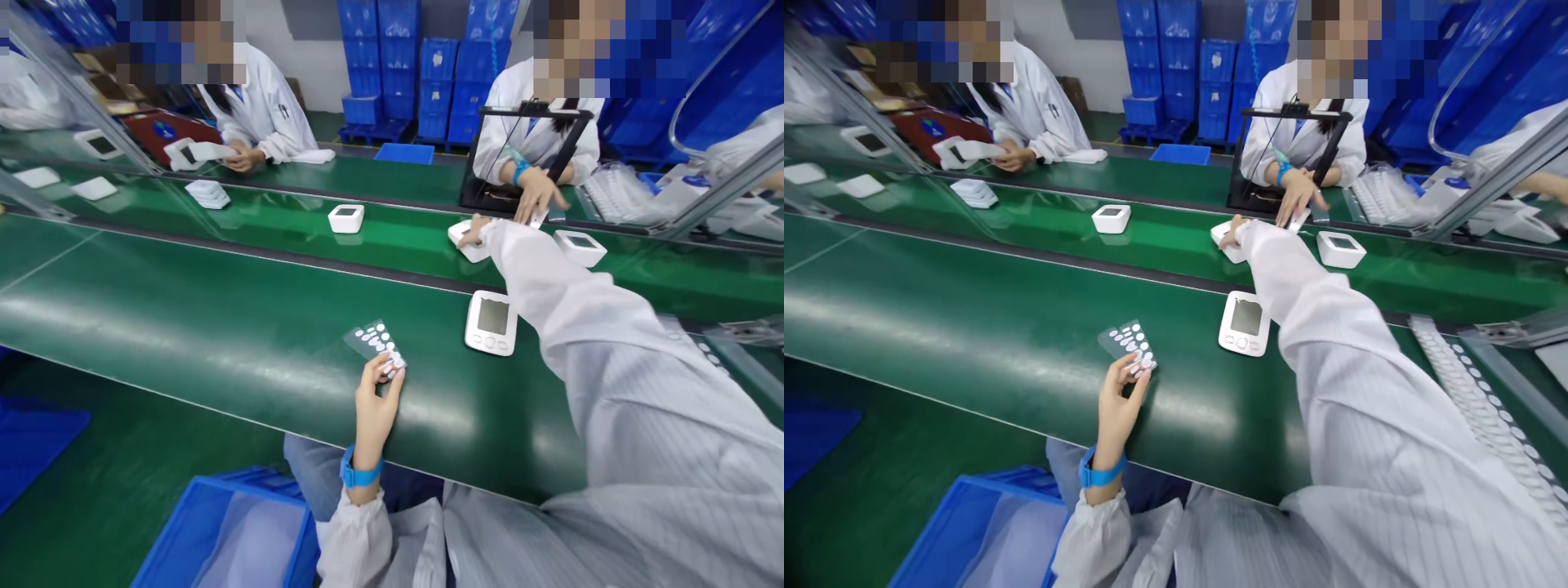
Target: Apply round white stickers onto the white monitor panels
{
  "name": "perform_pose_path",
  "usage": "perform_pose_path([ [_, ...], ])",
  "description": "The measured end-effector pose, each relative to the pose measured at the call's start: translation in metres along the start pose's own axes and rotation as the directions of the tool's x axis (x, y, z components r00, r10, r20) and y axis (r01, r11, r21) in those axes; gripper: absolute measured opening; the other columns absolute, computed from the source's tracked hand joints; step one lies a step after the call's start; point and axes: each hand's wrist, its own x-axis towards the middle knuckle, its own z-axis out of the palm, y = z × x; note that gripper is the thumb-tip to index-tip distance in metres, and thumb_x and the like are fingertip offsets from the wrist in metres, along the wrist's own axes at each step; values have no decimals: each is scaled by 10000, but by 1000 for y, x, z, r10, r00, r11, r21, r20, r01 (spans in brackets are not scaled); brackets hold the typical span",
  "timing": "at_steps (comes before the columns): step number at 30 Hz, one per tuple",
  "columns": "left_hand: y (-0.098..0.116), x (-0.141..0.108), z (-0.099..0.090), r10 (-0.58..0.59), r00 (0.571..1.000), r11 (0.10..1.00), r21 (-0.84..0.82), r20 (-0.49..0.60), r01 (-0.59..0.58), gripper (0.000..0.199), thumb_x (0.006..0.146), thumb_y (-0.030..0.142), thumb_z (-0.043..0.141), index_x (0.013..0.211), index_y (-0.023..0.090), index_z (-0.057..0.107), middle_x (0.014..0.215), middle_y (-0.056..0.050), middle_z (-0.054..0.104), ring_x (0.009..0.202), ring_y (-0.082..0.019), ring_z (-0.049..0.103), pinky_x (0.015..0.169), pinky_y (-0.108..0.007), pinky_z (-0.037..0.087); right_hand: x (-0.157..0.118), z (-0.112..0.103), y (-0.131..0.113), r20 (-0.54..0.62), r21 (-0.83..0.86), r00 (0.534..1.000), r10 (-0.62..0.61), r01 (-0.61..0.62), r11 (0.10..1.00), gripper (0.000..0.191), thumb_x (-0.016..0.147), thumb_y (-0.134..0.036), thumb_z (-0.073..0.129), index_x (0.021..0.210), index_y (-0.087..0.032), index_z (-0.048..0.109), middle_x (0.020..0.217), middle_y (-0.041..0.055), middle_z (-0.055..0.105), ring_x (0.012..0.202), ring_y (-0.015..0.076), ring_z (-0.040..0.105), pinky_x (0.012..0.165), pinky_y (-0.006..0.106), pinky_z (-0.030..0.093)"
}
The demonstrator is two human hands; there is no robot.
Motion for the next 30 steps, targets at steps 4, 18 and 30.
perform_pose_path([
  [4,0,-1,0,-32,999,996,-87,10,32,419,900,360,621,1251,148,537,1141,-119,671,1059,-206,651,905,-318,506,-70,-8,-36,-24,-68,756,-654,652,756,1120,546,-189,851,1503,-63,283,1430,245,387,1271,434,371,1037,575,327],
  [18,18,-23,12,-116,990,975,-180,75,128,517,911,399,602,1355,147,522,1215,-123,661,1127,-227,638,989,-342,507,-290,26,-44,-265,425,447,-855,850,312,265,960,-170,499,1199,-209,609,1205,113,600,1172,233,558,1000,463,491],
  [30,22,-40,27,-43,999,999,-32,10,43,368,955,284,536,1307,182,572,1270,-97,636,1130,-205,640,949,-308,534,-322,60,-61,-364,730,711,-602,619,289,104,951,-215,567,912,-210,664,984,58,605,940,173,609,858,360,530],
])
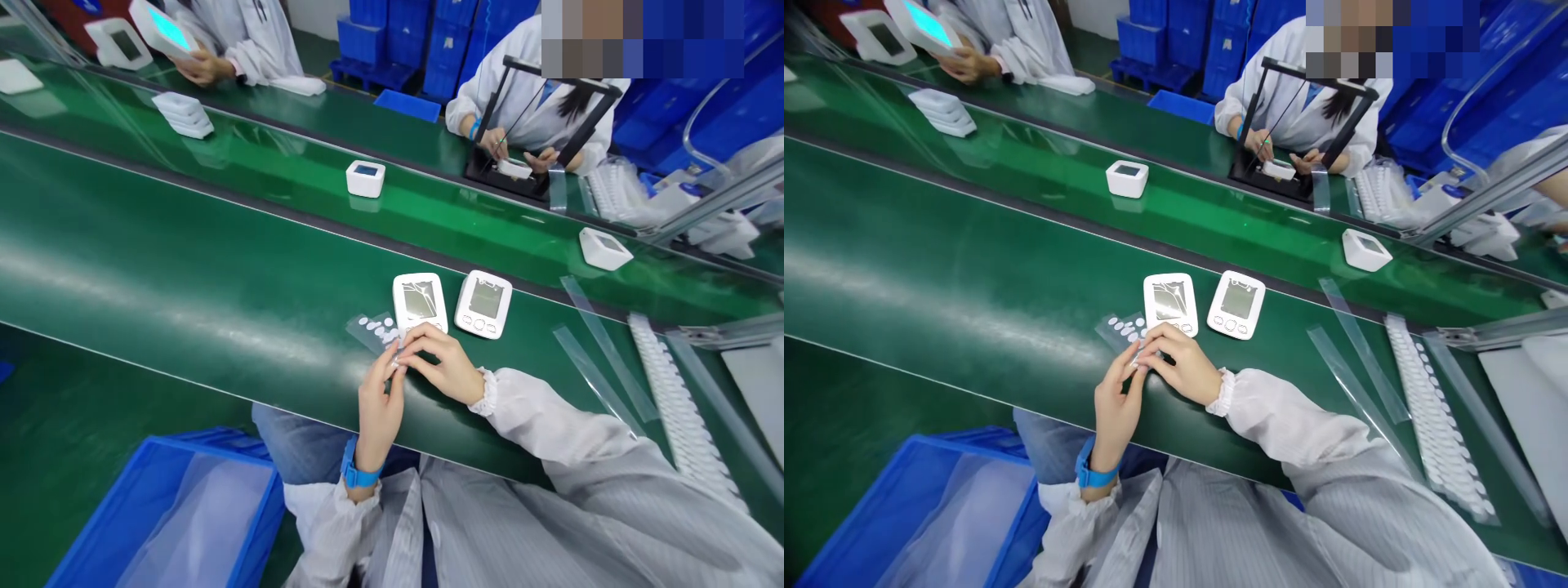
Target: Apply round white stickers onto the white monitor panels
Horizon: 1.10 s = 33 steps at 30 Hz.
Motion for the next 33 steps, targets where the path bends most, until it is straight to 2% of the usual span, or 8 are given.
perform_pose_path([
  [4,-3,0,-2,27,1000,998,53,-11,-27,350,958,236,502,1294,187,583,1287,-97,624,1161,-212,620,994,-345,507,-9,7,-4,13,-62,1000,-19,20,998,80,954,-203,550,917,-209,620,990,64,583,965,187,575,869,391,510],
  [6,-6,5,-8,33,999,996,89,-39,-29,345,958,229,490,1285,179,589,1253,-105,642,1145,-214,627,992,-354,504,-14,10,-9,71,-145,994,-77,86,986,65,953,-196,550,913,-216,597,975,58,587,1005,206,545,904,426,480],
  [8,-11,13,-18,17,997,992,128,-76,-7,345,956,249,508,1281,169,590,1190,-111,672,1104,-215,647,972,-354,508,-16,9,-10,86,-184,993,-77,92,979,61,948,-189,563,902,-216,592,955,50,588,1004,208,527,913,429,460],
  [11,-19,23,-32,-34,995,990,136,-99,47,363,950,290,543,1289,167,585,1122,-101,699,1061,-208,665,933,-330,521,-11,-1,0,-26,-211,996,91,-94,973,62,932,-202,599,871,-198,608,976,62,556,980,204,517,903,417,455],
  [13,-23,25,-37,-53,994,991,116,-91,64,378,950,310,551,1301,174,579,1111,-91,704,1054,-200,669,911,-306,528,-3,-9,13,-73,-232,971,229,-240,943,77,915,-210,621,843,-183,621,998,71,534,974,210,518,906,426,453],
  [17,-24,23,-38,-40,996,992,115,-78,49,392,951,317,553,1317,178,572,1103,-81,708,1042,-187,672,879,-274,536,15,-20,31,-45,-264,903,427,-423,867,86,886,-187,641,805,-156,644,1011,73,518,959,203,523,894,404,461],
  [25,-23,22,-38,-27,996,989,143,-85,39,392,952,314,555,1321,183,575,1100,-81,709,1019,-189,680,826,-261,549,32,-19,25,20,-374,854,520,-476,796,86,829,-155,707,748,-149,678,1014,67,543,976,215,487,930,411,431],
  [33,-23,21,-38,-46,995,988,140,-85,58,400,952,317,558,1332,196,567,1113,-74,706,1045,-194,673,877,-279,536,33,-18,25,27,-376,867,498,-452,809,82,830,-144,700,753,-140,670,1020,73,537,1012,226,489,933,409,432],
])
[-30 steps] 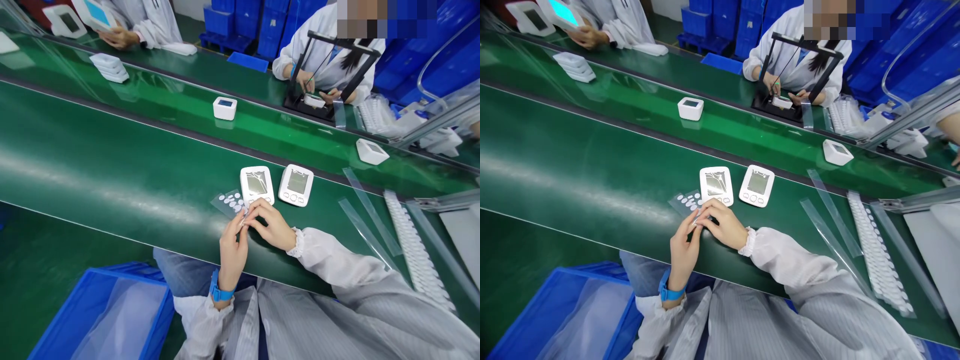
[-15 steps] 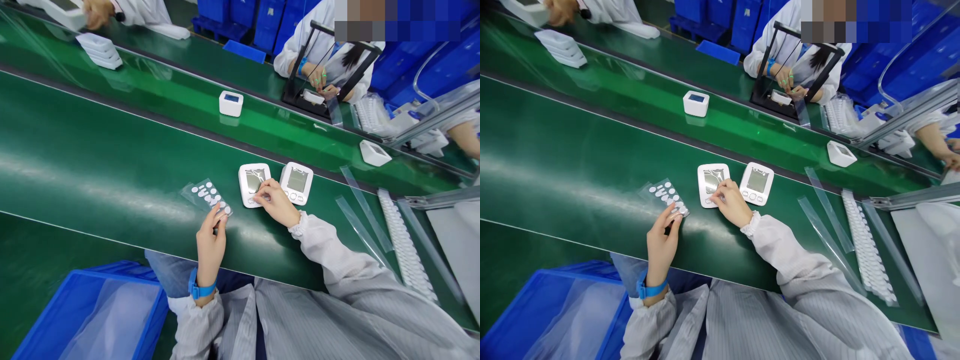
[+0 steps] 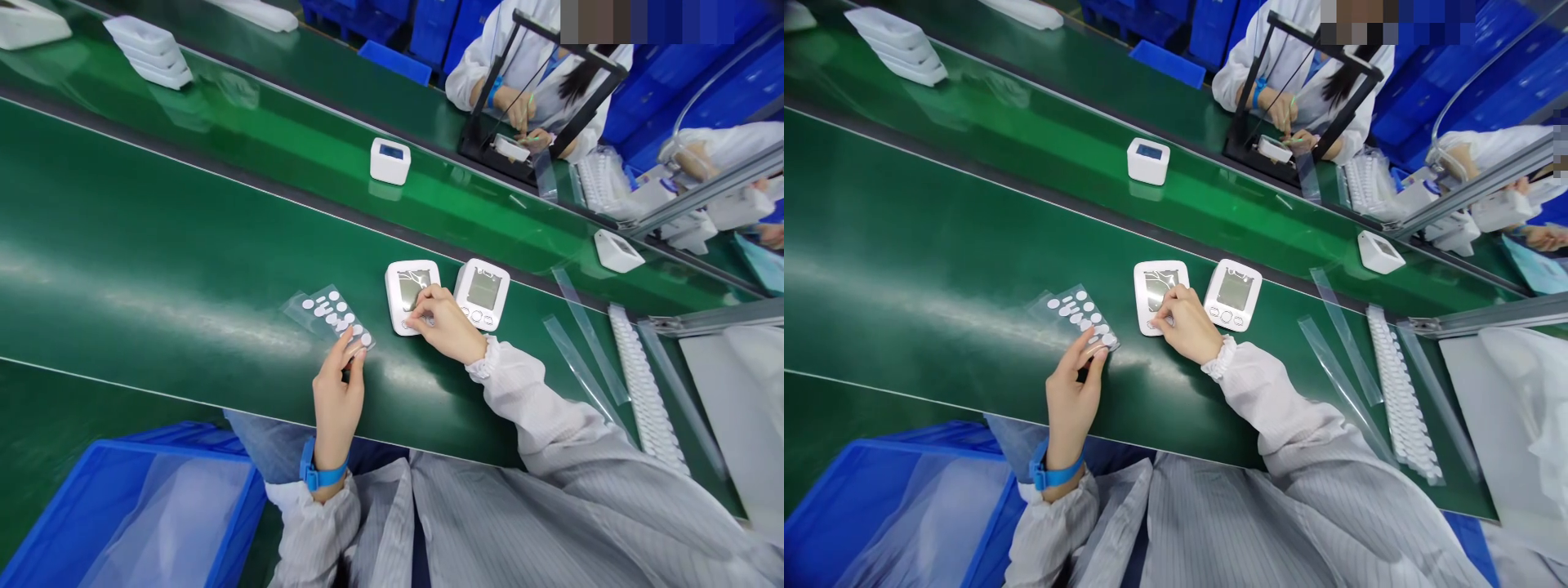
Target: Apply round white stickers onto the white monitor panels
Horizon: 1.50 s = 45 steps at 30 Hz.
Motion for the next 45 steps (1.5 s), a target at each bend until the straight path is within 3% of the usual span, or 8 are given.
perform_pose_path([
  [9,2,1,0,-22,1000,1000,-12,-12,22,405,939,335,579,1319,195,580,1116,-80,705,1055,-203,668,895,-292,532,0,1,4,-30,29,997,-64,65,997,123,808,-132,697,811,-144,575,1037,72,482,987,202,517,938,389,438],
  [14,2,1,-1,-30,999,1000,-2,-12,30,431,931,366,589,1323,187,577,1098,-93,705,993,-203,681,838,-287,545,2,-1,12,-48,127,997,-58,63,990,113,858,-184,653,853,-162,543,978,53,496,842,170,511,804,347,462],
  [21,8,-1,2,-59,998,985,-166,-13,56,459,865,407,678,1271,199,626,1034,-82,709,967,-195,682,822,-265,559,-5,11,16,-167,-7,963,-214,216,976,141,851,-174,686,878,-162,548,1017,72,501,965,212,521,881,377,448],
  [27,11,-5,12,-90,992,938,-326,91,115,586,784,348,765,1320,196,584,1054,-80,693,874,-158,685,810,-255,573,-23,23,1,-283,249,865,-414,483,839,43,927,-207,620,905,-187,651,1012,58,586,966,169,584,880,334,484],
  [33,16,-11,17,-72,994,935,-341,87,98,503,833,291,709,1304,160,591,1021,-85,702,930,-175,682,850,-280,571,-32,38,-7,-291,155,765,-575,631,760,107,949,-207,586,947,-203,693,1016,75,600,923,165,580,785,318,516],
  [39,14,-17,20,-70,998,960,-271,-5,66,449,829,291,713,1253,169,634,1013,-74,714,913,-181,690,841,-287,569,-41,41,-9,-246,35,796,-553,577,816,149,988,-251,521,928,-189,643,984,84,615,945,181,583,830,356,510],
  [42,11,-13,17,-80,994,982,-179,-76,65,440,849,293,690,1268,175,630,1026,-77,713,936,-181,685,850,-287,558,-47,39,-7,-201,-36,776,-598,604,796,125,979,-232,533,912,-192,630,985,77,623,1012,200,560,880,380,483],
  [45,7,-5,11,-95,989,988,-135,-113,80,479,845,298,694,1297,162,608,990,-80,716,938,-178,683,858,-285,551,-44,26,7,-252,3,838,-483,500,866,91,942,-233,599,872,-184,630,1029,81,589,1033,206,536,916,393,465],
])
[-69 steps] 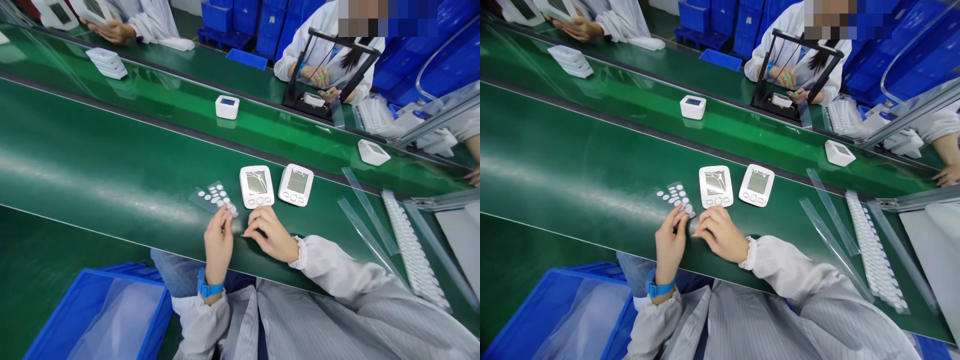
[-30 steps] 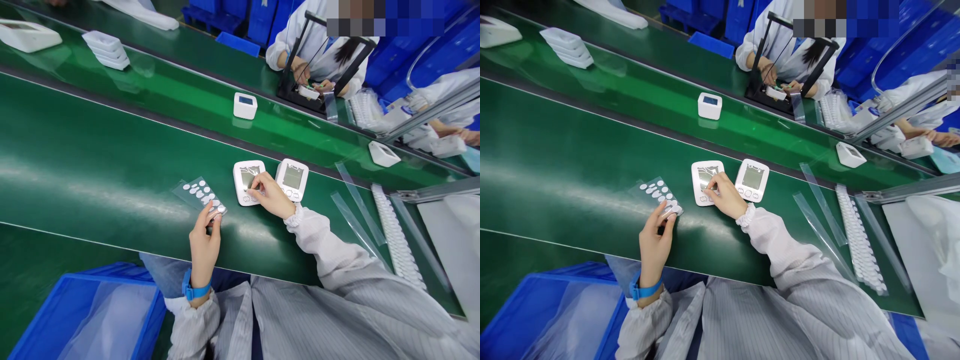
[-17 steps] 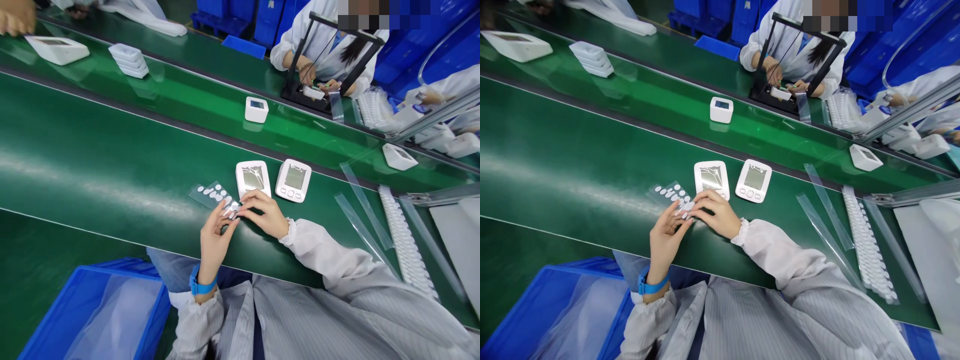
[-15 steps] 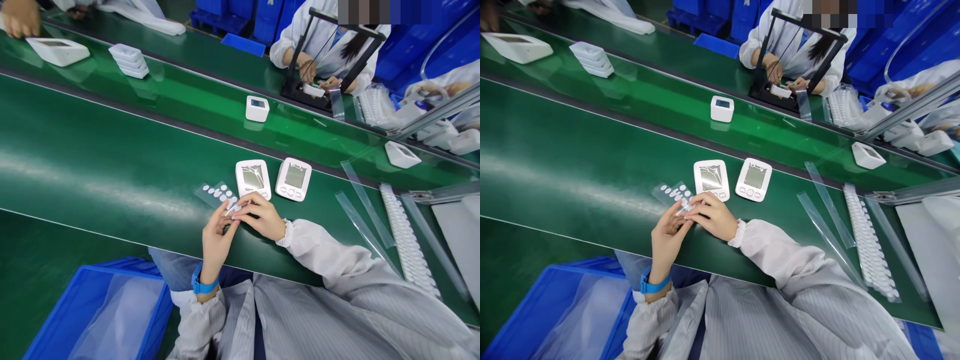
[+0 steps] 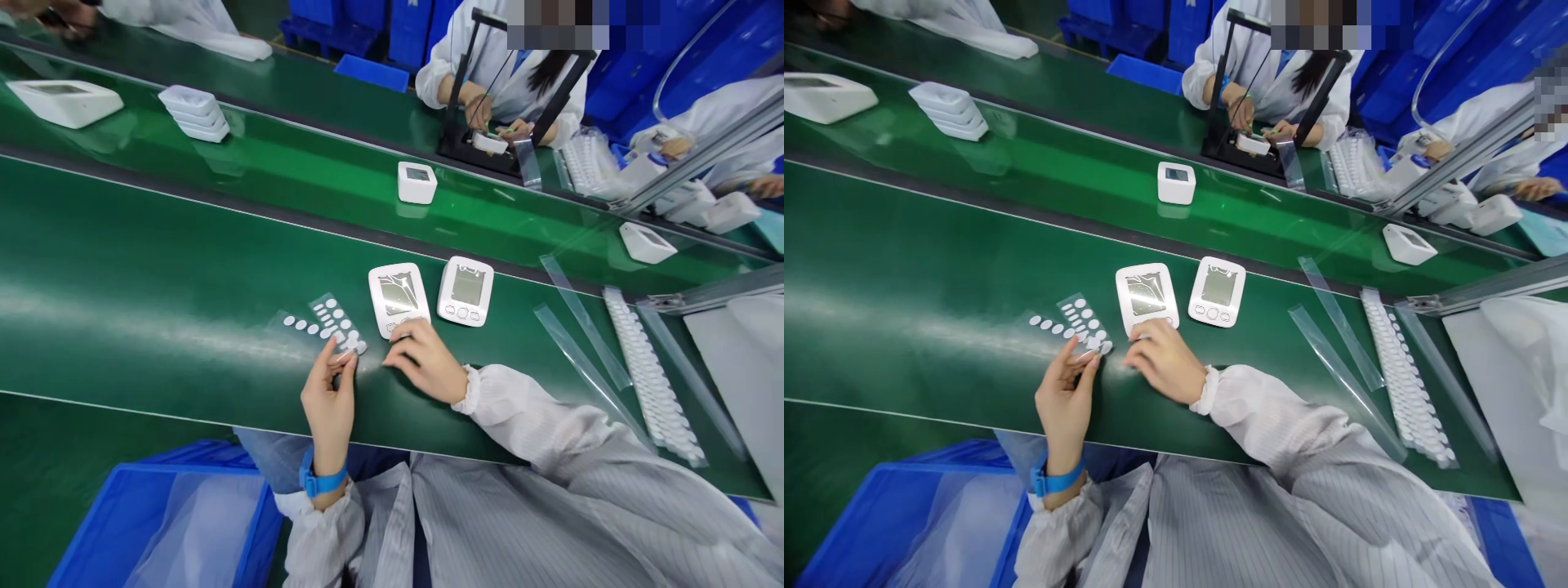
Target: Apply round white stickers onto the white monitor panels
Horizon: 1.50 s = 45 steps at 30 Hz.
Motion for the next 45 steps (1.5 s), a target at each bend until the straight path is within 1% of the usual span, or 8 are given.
perform_pose_path([
  [4,-4,6,-5,4,1000,1000,6,17,-4,502,841,324,702,1300,145,604,1000,-91,711,941,-176,679,861,-282,547,4,-26,33,-56,-41,928,369,-372,928,86,886,-206,658,809,-168,656,1051,87,533,1030,224,502,953,441,443],
  [8,-5,4,-4,9,1000,1000,9,23,-10,505,844,331,697,1300,137,601,1007,-99,708,953,-185,679,866,-293,549,8,-39,47,20,-14,863,504,-504,863,71,857,-201,676,792,-173,680,1045,74,529,1015,219,503,909,423,463],
  [22,-2,3,-6,-11,1000,1000,27,17,10,498,838,352,704,1286,156,612,1006,-96,706,962,-201,681,899,-331,545,10,-36,43,29,-42,892,451,-450,892,67,850,-204,663,810,-165,626,1055,76,499,1010,211,503,899,403,453],
  [27,-3,3,-6,-4,1000,1000,25,24,3,502,841,362,702,1288,155,608,1008,-99,703,963,-201,677,890,-323,539,14,-42,48,52,33,862,504,-506,862,175,799,-238,722,870,-165,581,1056,71,510,898,177,509,805,343,471],
  [31,-3,4,-6,81,994,988,122,76,-90,470,890,361,639,1313,165,583,1042,-103,688,943,-198,663,844,-315,536,15,-44,51,41,30,864,502,-503,864,179,840,-294,684,901,-168,574,1034,73,526,853,173,514,795,343,478],
  [35,2,3,0,274,930,894,291,246,-340,420,979,291,475,1380,172,512,1187,-130,634,1006,-213,631,878,-346,511,11,-42,55,-6,-117,897,443,-441,890,334,839,-359,704,1066,-169,551,1184,124,503,1089,263,499,946,451,444],
  [41,8,0,16,354,819,782,337,451,-524,476,1005,221,396,1480,206,375,1436,-108,489,1301,-256,461,1075,-442,376,15,-29,47,32,-251,883,469,-447,859,492,913,-479,588,1260,-136,523,1526,195,281,1461,394,86,1138,632,141],
  [45,4,0,17,329,839,826,298,433,-478,471,1002,249,413,1468,180,399,1340,-136,555,1204,-257,526,999,-418,439,36,-17,23,88,89,894,438,-445,891,489,992,-369,445,1393,-103,357,1336,188,509,1205,287,516,1014,467,426],
])
